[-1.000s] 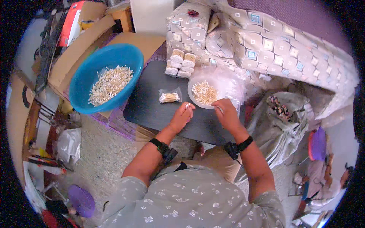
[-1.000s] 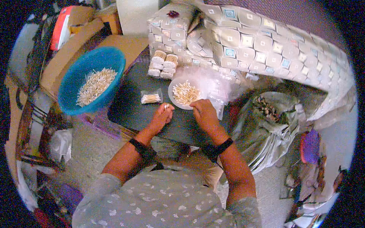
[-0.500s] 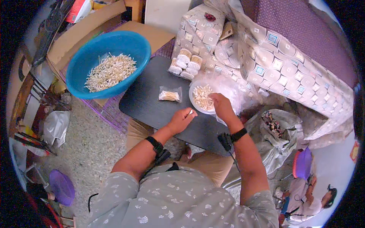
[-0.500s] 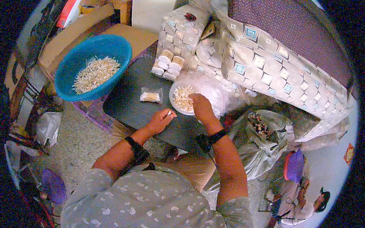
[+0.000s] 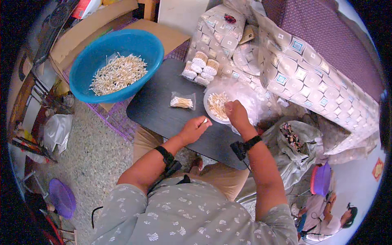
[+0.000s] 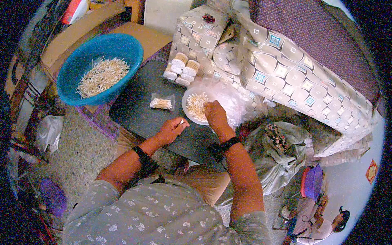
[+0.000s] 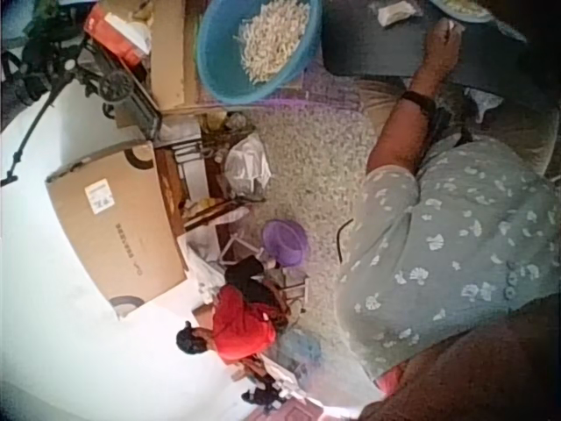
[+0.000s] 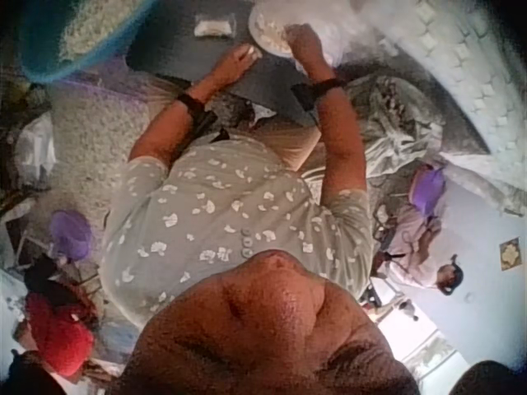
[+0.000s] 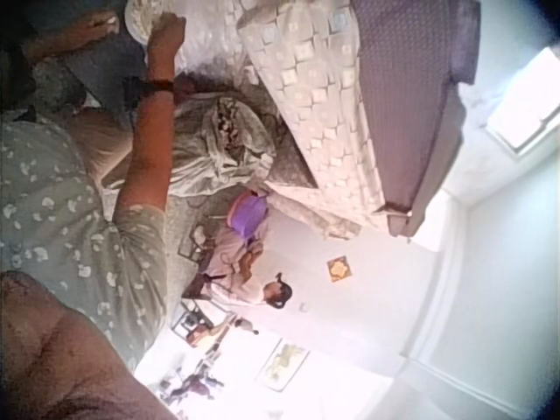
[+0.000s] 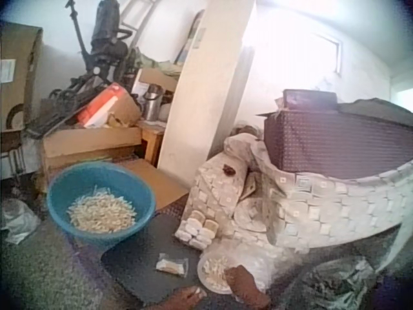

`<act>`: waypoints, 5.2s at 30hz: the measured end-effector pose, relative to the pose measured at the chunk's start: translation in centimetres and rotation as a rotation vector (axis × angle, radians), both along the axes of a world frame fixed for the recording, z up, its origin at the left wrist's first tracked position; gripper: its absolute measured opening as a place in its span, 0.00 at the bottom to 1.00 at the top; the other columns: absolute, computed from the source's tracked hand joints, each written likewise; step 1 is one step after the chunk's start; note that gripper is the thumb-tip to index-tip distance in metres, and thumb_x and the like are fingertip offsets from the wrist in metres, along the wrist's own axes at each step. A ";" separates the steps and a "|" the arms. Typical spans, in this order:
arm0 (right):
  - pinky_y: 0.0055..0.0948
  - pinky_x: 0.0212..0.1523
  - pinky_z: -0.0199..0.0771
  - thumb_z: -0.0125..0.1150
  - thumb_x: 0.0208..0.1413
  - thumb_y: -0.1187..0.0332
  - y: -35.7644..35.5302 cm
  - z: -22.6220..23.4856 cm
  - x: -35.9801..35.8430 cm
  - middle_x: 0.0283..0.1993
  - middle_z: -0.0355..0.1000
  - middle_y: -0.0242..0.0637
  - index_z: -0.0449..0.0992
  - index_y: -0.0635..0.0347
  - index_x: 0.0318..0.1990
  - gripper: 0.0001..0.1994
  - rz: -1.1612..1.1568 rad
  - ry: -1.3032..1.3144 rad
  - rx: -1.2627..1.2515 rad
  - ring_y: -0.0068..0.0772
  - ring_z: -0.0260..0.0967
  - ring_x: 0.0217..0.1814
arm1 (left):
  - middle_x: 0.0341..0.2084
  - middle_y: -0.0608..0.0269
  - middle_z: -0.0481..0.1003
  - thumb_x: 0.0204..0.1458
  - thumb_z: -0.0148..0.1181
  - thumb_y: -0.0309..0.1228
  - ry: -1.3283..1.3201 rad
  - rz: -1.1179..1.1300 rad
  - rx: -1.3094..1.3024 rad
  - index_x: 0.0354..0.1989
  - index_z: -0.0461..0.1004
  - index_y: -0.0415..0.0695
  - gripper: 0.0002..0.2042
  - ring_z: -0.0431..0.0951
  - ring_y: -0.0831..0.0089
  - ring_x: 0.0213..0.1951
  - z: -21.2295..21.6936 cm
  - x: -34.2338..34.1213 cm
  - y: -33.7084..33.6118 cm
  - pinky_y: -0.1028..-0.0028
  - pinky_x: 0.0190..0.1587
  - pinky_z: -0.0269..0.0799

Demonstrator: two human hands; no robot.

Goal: Packaging cotton swabs into small plastic bags.

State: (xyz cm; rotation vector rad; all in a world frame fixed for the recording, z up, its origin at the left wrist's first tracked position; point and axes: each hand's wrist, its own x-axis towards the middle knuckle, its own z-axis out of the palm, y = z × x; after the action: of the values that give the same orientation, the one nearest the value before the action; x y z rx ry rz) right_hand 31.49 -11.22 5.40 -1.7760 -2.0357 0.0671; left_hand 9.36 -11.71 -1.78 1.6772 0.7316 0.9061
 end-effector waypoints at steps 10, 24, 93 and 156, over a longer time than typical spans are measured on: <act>0.41 0.40 0.70 0.57 0.51 0.66 0.3 0.4 0.5 0.33 0.69 0.47 0.75 0.57 0.35 0.07 -0.018 -0.006 0.017 0.48 0.68 0.38 | 0.23 0.67 0.71 0.59 0.50 0.36 0.005 -0.017 0.024 0.36 0.73 0.44 0.10 0.70 0.77 0.25 0.2 0.1 0.2 0.74 0.29 0.68; 0.25 0.27 0.76 0.45 0.64 0.63 -8.1 -0.9 -6.8 0.32 0.74 0.40 0.66 0.61 0.41 0.10 -0.045 0.988 -0.409 0.27 0.73 0.28 | 0.18 0.75 0.64 0.60 0.46 0.35 -0.159 -0.051 -0.214 0.38 0.73 0.44 0.10 0.62 0.83 0.22 0.4 -0.1 0.4 0.78 0.24 0.59; 0.24 0.26 0.72 0.54 0.58 0.69 -8.6 -6.1 -7.8 0.28 0.72 0.34 0.71 0.59 0.38 0.04 -0.051 0.922 -0.215 0.22 0.69 0.25 | 0.32 0.66 0.77 0.59 0.50 0.34 -0.068 -0.125 -0.203 0.38 0.76 0.39 0.12 0.74 0.78 0.36 0.0 0.3 0.6 0.75 0.41 0.71; 0.44 0.33 0.71 0.58 0.51 0.64 -2.6 5.6 2.4 0.35 0.70 0.42 0.74 0.56 0.29 0.07 -0.100 -0.330 -0.061 0.46 0.68 0.38 | 0.19 0.73 0.66 0.58 0.50 0.33 -0.085 -0.035 -0.072 0.37 0.73 0.43 0.08 0.64 0.83 0.23 0.7 -0.2 0.0 0.78 0.26 0.63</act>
State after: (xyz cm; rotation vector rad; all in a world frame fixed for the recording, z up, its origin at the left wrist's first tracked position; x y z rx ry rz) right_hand 33.92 -13.87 11.02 -2.0357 -2.1799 -0.2105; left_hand 9.20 -11.66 -1.11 1.5740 0.6679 0.9106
